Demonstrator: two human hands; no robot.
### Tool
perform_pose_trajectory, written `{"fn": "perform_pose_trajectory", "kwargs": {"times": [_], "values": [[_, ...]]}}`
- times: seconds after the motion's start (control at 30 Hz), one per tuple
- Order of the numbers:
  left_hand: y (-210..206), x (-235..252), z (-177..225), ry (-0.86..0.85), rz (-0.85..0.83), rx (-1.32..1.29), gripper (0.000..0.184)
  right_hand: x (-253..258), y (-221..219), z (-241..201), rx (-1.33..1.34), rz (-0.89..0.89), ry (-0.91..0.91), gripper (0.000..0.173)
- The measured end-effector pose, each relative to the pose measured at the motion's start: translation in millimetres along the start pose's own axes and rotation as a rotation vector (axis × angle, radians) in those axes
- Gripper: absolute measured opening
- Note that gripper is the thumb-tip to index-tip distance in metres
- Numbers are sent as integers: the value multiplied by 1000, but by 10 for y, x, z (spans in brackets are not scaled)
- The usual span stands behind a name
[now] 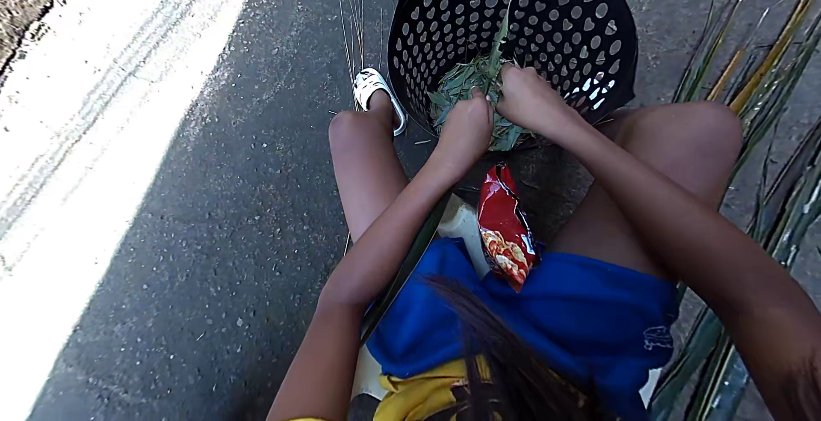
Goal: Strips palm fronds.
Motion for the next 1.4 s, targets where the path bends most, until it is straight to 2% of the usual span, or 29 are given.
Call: {"fn": "perform_pose_trajectory", "kwargs": {"times": [0.1, 0.23, 0.37, 0.47, 0.6, 0.77, 0.83, 0.93, 1.03, 1.1, 1.2, 1.4], "values": [[25, -9, 38, 33, 16, 129, 42, -46, -34, -45, -30, 10, 20, 32], [-52, -66, 131, 16, 1, 161, 48, 162, 50, 92, -89, 59, -75, 38], [-41, -22, 124, 16, 6, 191, 46, 79, 46, 39, -18, 13, -25, 22], [1, -12, 103, 36, 3, 222, 38, -49, -3, -41, -22, -17, 28, 21], [-30, -34, 121, 23, 26, 212, 46, 60, 39, 43, -100, 37, -40, 33], [5, -27, 116, 13, 24, 221, 37, -55, 7, -57, -59, 3, 24, 25], [16, -36, 108, 13, 17, 218, 33, -102, -5, -89, -57, -2, 47, 27], [1, -75, 134, -22, 58, 193, 37, 44, 57, 1, -92, 46, -1, 33], [0, -70, 153, -43, 61, 186, 38, 122, 76, 47, -85, 44, -21, 28], [21, -48, 143, -46, 69, 184, 37, 69, 64, -5, -63, 34, 32, 21], [40, -51, 122, -23, 57, 191, 33, 5, -7, -66, -44, -18, 97, 21], [18, -65, 154, -42, 70, 188, 37, 134, 34, 25, -99, 22, 6, 20]]}}
Point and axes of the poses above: each hand's wrist, its own x-axis towards the middle knuckle, its own y-axis out of the back of the hand, z = x × y, the point moved 8 cm from there along x, towards the middle knuckle, and after that the axes turned 5 degrees about z, right-handed, at the moved point
